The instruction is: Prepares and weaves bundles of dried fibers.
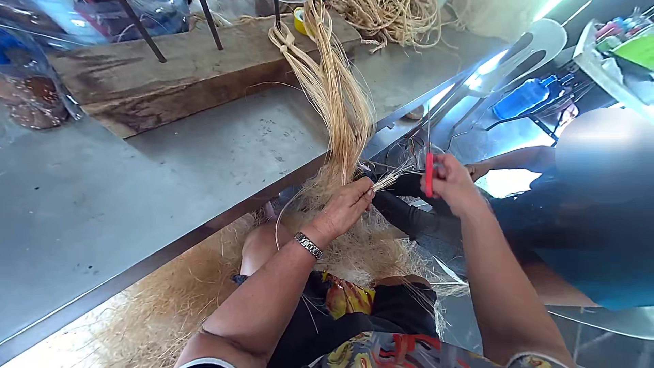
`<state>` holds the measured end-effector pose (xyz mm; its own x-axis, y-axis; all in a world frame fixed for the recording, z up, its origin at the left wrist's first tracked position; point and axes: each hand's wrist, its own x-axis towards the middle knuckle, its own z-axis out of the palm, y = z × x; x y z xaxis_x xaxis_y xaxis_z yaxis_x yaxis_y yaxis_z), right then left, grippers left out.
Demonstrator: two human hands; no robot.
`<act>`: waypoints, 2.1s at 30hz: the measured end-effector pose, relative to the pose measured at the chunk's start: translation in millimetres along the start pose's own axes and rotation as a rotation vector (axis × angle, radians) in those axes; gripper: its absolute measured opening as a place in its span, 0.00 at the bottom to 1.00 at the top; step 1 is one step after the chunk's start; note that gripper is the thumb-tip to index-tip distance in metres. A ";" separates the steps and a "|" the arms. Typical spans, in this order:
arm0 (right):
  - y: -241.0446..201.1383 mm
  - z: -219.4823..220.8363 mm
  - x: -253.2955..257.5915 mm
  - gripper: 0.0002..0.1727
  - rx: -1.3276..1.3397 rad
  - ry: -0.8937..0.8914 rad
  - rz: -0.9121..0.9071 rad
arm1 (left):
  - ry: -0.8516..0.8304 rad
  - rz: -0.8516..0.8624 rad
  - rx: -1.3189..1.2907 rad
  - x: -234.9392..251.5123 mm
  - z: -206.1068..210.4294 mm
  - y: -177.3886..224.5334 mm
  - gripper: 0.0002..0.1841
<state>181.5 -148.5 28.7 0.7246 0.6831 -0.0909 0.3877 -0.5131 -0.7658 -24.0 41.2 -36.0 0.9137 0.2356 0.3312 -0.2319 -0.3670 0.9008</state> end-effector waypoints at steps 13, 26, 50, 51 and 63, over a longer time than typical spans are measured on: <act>67.2 57.8 -148.8 0.45 0.029 -0.124 -0.023 | -0.218 0.152 0.446 -1.6 28.9 5.5 0.12; 72.7 70.4 -143.3 0.43 -0.136 -0.025 -0.087 | -0.264 0.079 0.165 -7.8 22.6 16.8 0.11; 66.7 77.5 -132.2 0.26 -0.151 0.106 -0.200 | -0.439 -0.062 0.085 3.3 9.7 11.5 0.20; 66.8 79.0 -132.2 0.26 -0.141 0.111 -0.205 | -0.420 -0.060 0.077 3.0 10.9 10.9 0.19; 69.7 94.5 -131.2 0.19 -0.113 0.156 -0.202 | -0.321 -0.067 -0.027 1.0 15.8 2.3 0.14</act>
<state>59.5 -224.8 -73.0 0.7021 0.6934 0.1623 0.5878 -0.4356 -0.6818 -18.4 26.4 -38.1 0.9848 -0.0386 0.1696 -0.1726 -0.3349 0.9263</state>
